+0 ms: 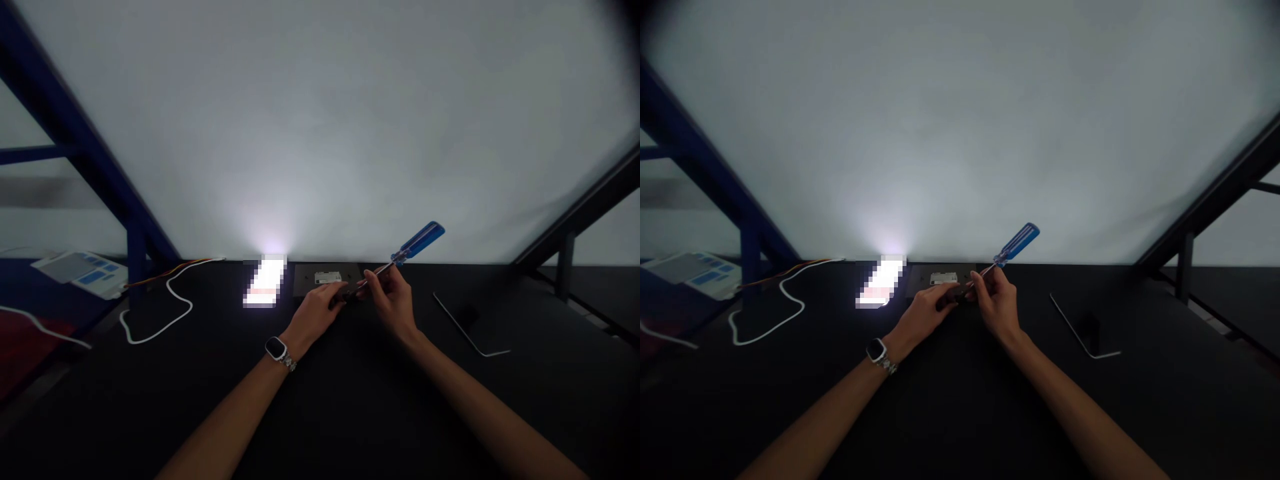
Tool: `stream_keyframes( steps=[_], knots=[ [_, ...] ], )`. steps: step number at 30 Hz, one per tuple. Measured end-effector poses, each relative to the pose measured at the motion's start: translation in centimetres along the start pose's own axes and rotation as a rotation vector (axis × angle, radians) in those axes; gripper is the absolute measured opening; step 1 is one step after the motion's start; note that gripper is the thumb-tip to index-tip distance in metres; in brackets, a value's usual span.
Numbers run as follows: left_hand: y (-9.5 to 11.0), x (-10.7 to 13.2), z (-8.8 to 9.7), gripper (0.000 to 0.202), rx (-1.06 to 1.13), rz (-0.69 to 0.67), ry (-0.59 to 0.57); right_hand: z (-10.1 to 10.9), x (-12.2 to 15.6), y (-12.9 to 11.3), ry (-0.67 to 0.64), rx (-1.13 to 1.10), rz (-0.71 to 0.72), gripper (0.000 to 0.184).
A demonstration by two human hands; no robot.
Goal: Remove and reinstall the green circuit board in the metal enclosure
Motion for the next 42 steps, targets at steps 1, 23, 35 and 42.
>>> stream_keyframes(
  steps=[1, 23, 35, 42],
  knots=[
    [0.0, 0.0, -0.1, 0.043, -0.015, 0.003, -0.002, 0.1, -0.2, 0.0, -0.006, 0.004, -0.004, 0.022],
    [-1.9, -0.8, 1.4, 0.037, -0.481, -0.004, 0.061, -2.5, -5.5, 0.5, -0.289, 0.238, 0.079, 0.026],
    [-0.6, -2.4, 2.6, 0.024, -0.189, 0.015, 0.092, -2.8, -5.7, 0.5, -0.28, 0.275, 0.097, 0.028],
    [-1.0, -5.2, 0.1, 0.012, 0.249, 0.106, 0.013, -2.6, -6.1, -0.2, -0.235, 0.385, 0.197, 0.035]
  ],
)
Point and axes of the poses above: each hand's wrist, its own x-axis away from the middle knuckle, its own z-axis out of the back of the hand, y = z × x, the point moved 9 cm from there along -x, towards the middle knuckle, and after that the axes turned 7 degrees about z, right-handed, at the moved point
